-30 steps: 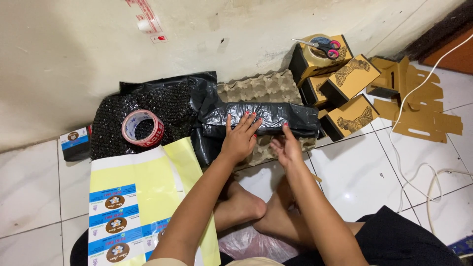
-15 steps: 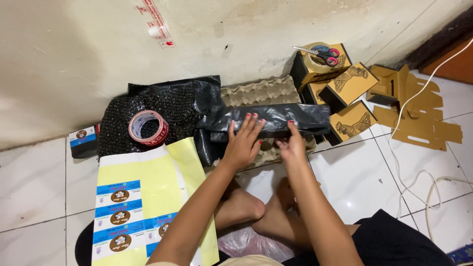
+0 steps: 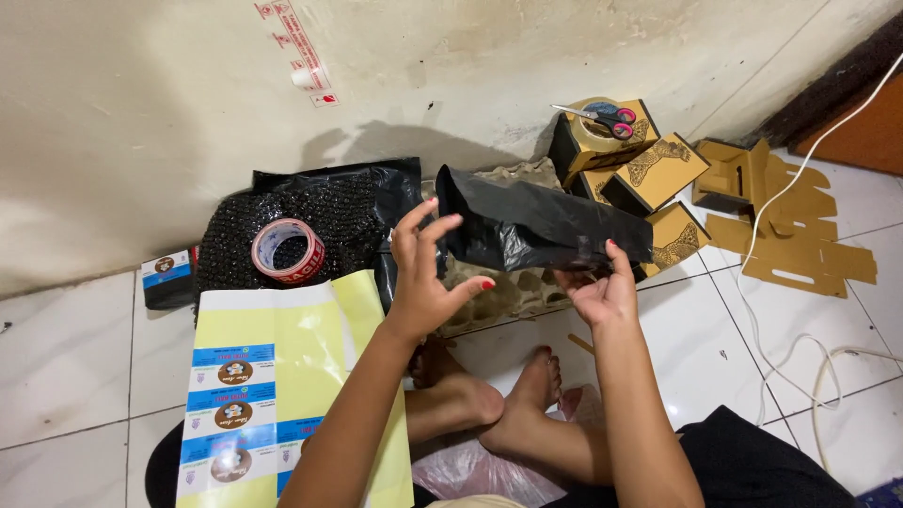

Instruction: The person wraps an item in black plastic film, secures it with adhesive tape, and then peels a label from a sheet and sticks it onto the finished package.

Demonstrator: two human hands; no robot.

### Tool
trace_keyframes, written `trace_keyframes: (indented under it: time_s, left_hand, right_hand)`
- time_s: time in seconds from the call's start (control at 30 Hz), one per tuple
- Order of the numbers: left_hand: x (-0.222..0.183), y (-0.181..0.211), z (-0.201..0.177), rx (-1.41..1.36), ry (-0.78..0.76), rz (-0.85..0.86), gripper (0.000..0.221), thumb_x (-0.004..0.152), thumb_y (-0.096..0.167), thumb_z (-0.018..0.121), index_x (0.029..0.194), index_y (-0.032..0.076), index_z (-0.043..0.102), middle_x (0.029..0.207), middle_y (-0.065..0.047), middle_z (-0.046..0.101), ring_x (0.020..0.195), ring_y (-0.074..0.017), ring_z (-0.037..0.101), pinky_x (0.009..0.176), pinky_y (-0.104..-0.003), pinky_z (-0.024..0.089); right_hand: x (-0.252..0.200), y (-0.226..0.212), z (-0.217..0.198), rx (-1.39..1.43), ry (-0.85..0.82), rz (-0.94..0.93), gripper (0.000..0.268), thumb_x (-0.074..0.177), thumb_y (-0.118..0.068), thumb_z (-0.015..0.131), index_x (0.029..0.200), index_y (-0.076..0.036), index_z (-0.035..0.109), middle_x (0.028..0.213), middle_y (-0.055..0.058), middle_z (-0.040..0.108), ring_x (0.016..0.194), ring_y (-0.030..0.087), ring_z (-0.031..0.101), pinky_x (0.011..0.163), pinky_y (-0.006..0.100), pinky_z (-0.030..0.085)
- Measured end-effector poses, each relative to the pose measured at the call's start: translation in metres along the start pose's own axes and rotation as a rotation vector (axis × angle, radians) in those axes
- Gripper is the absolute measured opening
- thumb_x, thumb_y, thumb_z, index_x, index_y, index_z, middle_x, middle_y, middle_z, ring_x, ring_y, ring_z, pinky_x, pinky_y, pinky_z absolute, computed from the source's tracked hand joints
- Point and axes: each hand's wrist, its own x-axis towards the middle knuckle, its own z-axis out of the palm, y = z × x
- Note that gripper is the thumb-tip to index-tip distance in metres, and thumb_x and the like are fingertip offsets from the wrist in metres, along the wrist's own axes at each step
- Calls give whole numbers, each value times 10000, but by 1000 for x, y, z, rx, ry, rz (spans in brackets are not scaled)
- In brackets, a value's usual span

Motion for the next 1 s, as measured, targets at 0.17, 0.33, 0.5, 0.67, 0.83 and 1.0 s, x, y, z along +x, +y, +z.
trace_keyframes:
  time_s: [0.17, 0.33, 0.5, 0.67, 0.83, 1.0]
  left_hand:
    - [1, -1, -5, 150, 40, -193, 429, 855, 517, 757, 841, 112, 617, 1404, -81, 455, 1327, -374, 384, 1096, -510, 285]
    - [-25, -65, 9, -78, 108, -710, 280, 849, 317, 774, 698, 104, 671, 1324, -48, 610, 1276, -337, 550, 1070, -454, 404]
    - [-36, -108, -2, -122, 460, -949, 269, 899, 352, 691, 1018, 112, 716, 1265, -125, 634, 1277, -313, 541, 1107, -433, 362]
    - [4, -19, -1, -214, 224, -712, 524, 937, 350, 728, 1321, 37, 559, 1328, -246, 569, 1263, -421, 581, 1036, -495, 488]
    - [36, 3, 29, -237, -134, -484, 765, 880, 388, 775, 1487, 54, 450, 1406, -258, 555, 1341, -447, 518, 1040, -585, 463]
    - [60, 10, 31, -431, -493, -456, 1238, 697, 355, 942, 1643, 153, 169, 1636, -261, 283, 1534, -474, 166, 1217, -644, 154]
  right_hand:
    - [-2, -2, 0, -41, -39, -17, 760, 795, -332, 876, 1305, -91, 368, 1257, 180, 413, 1189, 369, 541, 1048, 627, 480]
    - [0, 0, 1, -143, -68, -175, 656, 828, -296, 869, 1287, -74, 455, 1228, 164, 529, 1146, 372, 640, 994, 619, 542]
    - [-29, -7, 16, -579, -43, -588, 459, 896, -316, 820, 1224, -169, 534, 961, 18, 617, 791, 235, 711, 702, 435, 654]
    - [-54, 0, 31, -971, -156, -763, 864, 795, -202, 906, 1466, -48, 385, 1359, 251, 521, 1243, 385, 556, 1014, 519, 500]
    - [-86, 10, 54, -1204, -271, -758, 954, 744, -219, 911, 1501, -80, 346, 1403, 261, 527, 1223, 465, 590, 1032, 532, 509]
    - [-125, 15, 79, -1299, -476, -835, 1108, 663, -69, 934, 1578, -91, 309, 1443, 265, 500, 1352, 505, 461, 1132, 590, 399]
